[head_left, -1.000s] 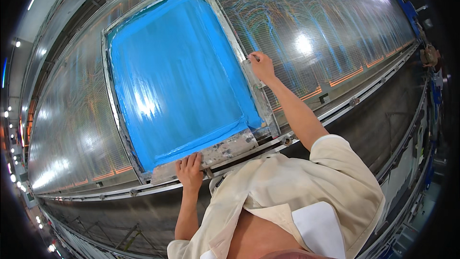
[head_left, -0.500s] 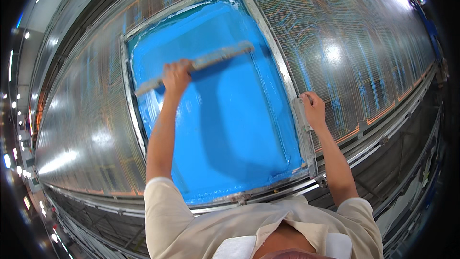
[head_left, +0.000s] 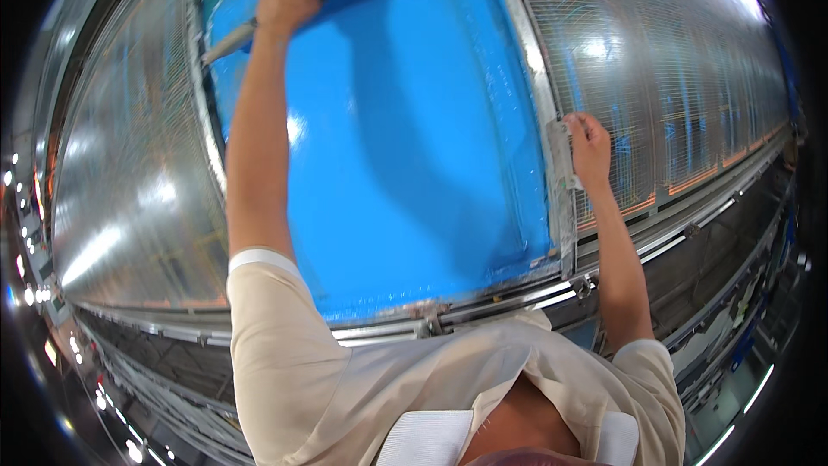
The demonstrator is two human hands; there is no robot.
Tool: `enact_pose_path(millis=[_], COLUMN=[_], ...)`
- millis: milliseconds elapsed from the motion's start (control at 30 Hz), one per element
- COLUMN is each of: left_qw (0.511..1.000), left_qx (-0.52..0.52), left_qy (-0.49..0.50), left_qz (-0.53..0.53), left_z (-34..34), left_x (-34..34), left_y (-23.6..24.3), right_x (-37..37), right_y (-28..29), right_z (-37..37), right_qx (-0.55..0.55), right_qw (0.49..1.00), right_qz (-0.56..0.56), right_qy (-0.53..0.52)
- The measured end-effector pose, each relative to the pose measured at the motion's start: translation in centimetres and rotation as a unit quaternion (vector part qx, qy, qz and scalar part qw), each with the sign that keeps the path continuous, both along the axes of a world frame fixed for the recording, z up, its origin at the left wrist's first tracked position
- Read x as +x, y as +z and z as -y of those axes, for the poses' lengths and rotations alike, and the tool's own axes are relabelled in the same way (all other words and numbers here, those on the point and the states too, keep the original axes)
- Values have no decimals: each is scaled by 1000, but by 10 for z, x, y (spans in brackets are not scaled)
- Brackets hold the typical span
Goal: The person uses a squeegee to pull blue ink across a screen printing frame, repeatedly lifting and repositioning the frame to cover the surface. The person also wipes the squeegee edge with a cloth during the process.
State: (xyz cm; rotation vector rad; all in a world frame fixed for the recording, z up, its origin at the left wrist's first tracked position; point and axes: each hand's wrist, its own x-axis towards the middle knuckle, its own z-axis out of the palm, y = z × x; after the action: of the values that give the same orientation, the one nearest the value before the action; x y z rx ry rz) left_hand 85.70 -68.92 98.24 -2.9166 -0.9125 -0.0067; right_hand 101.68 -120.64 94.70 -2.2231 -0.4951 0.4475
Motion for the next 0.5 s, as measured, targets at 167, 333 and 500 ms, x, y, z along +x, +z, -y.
enact_pose_path(millis=[167, 333, 500], left_qw=[985, 992, 984], left_qx=[-48, -83, -111], left_qy=[-51, -63, 10], left_qz=[157, 76, 141], left_z=[164, 367, 473], left_x=[-112, -234, -280], left_y=[-9, -7, 18], right_x=[4, 12, 30], right_y=[3, -16, -36], right_z=[-6, -4, -16], right_qx=[8, 9, -7], right_qw=[1000, 1000, 999], right_qz=[15, -17, -25], right_qy=[20, 7, 39])
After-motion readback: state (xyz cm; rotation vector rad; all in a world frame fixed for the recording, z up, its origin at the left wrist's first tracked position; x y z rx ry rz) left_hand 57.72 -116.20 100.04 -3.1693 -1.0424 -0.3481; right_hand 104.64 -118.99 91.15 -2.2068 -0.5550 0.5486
